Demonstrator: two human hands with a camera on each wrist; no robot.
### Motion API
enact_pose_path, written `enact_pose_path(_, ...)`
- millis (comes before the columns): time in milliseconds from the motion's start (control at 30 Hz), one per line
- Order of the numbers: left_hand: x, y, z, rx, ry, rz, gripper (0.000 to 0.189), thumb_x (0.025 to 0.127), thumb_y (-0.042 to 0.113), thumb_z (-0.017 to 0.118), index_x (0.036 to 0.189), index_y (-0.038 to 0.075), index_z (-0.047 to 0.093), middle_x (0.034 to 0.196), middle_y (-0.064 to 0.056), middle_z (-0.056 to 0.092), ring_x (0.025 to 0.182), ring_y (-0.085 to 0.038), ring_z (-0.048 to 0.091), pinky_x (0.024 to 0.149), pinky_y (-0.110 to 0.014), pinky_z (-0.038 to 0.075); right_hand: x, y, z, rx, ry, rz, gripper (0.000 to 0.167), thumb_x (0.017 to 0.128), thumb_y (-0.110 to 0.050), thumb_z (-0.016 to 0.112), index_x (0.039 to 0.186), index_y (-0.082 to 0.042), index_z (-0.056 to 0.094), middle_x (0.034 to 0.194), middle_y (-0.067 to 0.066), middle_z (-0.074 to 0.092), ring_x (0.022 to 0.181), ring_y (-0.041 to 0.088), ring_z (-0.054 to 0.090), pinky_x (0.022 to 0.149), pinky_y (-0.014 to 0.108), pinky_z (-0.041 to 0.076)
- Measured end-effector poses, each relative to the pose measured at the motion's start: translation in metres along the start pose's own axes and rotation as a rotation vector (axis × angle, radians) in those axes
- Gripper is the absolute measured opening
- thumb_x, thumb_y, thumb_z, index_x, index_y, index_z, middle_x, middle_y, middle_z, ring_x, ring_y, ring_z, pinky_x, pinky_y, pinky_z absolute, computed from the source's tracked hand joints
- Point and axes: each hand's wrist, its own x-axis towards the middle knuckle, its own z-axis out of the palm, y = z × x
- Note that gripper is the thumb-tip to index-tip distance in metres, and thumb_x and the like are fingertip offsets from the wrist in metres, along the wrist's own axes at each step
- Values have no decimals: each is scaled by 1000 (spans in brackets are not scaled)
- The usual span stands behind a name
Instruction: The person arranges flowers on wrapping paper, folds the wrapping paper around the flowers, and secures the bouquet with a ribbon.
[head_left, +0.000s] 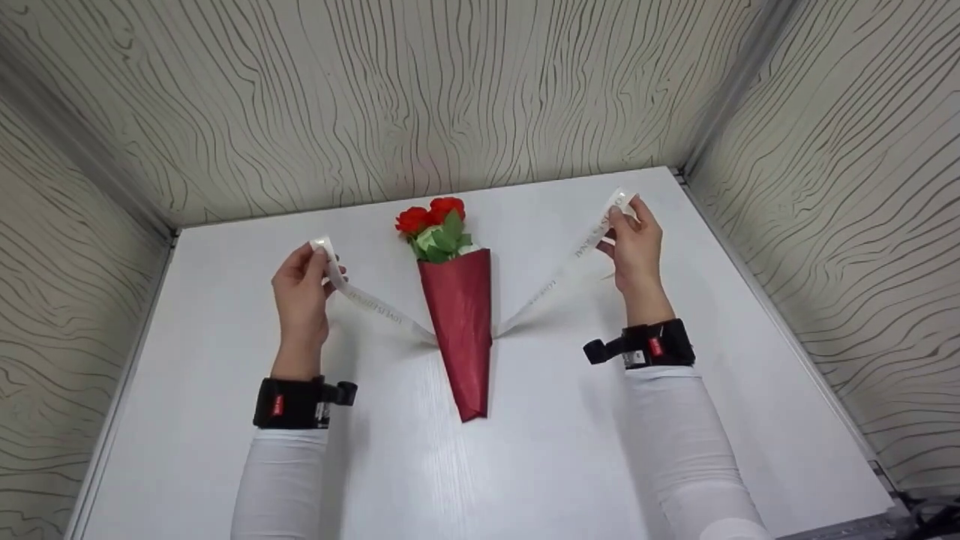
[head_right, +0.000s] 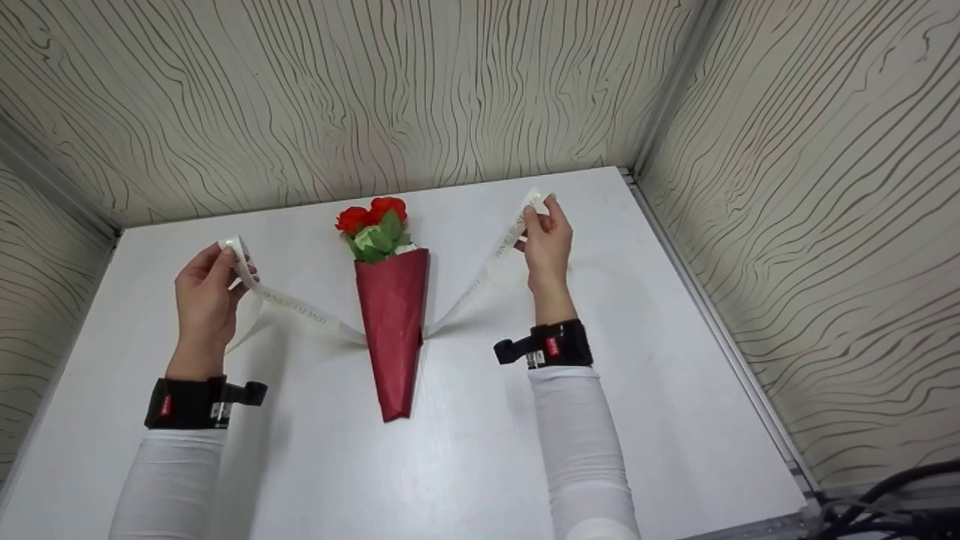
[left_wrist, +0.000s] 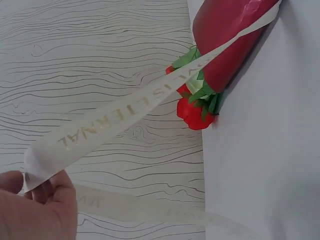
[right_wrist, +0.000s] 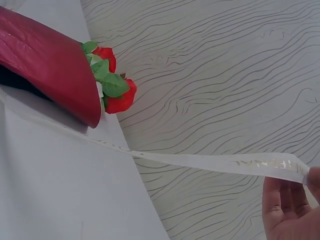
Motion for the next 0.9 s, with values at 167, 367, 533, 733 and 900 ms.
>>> enact_pose_path(167, 1, 8, 12, 59, -99, 6, 31, 103, 15, 52, 131, 1, 57, 102, -14, 59, 78, -18, 58, 72, -29, 53, -1, -9, 14, -14, -99, -41, 48, 102, -22, 55, 147, -10, 43, 103, 9, 60, 85, 19, 62, 69, 29, 56)
enact_pose_path(367, 2, 15, 28, 148, -244, -18, 34, 104, 16, 50, 133, 0, 54, 102, -16, 56, 77, -16, 53, 65, -24, 48, -3, -19, 36, 9, -276, -65, 46, 101, -23, 56, 144, -8, 46, 99, 9, 59, 82, 20, 62, 66, 31, 55)
enact_pose_path(533, 3, 18, 44, 225, -367, -24, 34, 104, 20, 49, 132, 1, 56, 97, -14, 57, 77, -17, 52, 64, -25, 46, -6, -24, 56, -9, -467, -88, 42, 102, -23, 54, 142, -10, 49, 110, 19, 58, 89, 25, 63, 69, 37, 56)
enact_pose_path(733, -1, 20, 64, 257, -482, 9, 33, 104, 22, 50, 127, 1, 60, 88, -9, 56, 66, -15, 48, 56, -24, 42, -12, -28, 80, -54, -642, -93, 40, 102, -22, 55, 140, -11, 52, 113, 22, 56, 95, 29, 63, 66, 37, 57)
enact_pose_path(900, -8, 20, 81, 301, -575, 80, 31, 103, 21, 51, 124, 0, 62, 89, -12, 59, 61, -14, 49, 54, -24, 42, -17, -29, 100, -110, -746, -124, 40, 102, -20, 55, 139, -8, 52, 110, 15, 59, 99, 32, 64, 62, 36, 57)
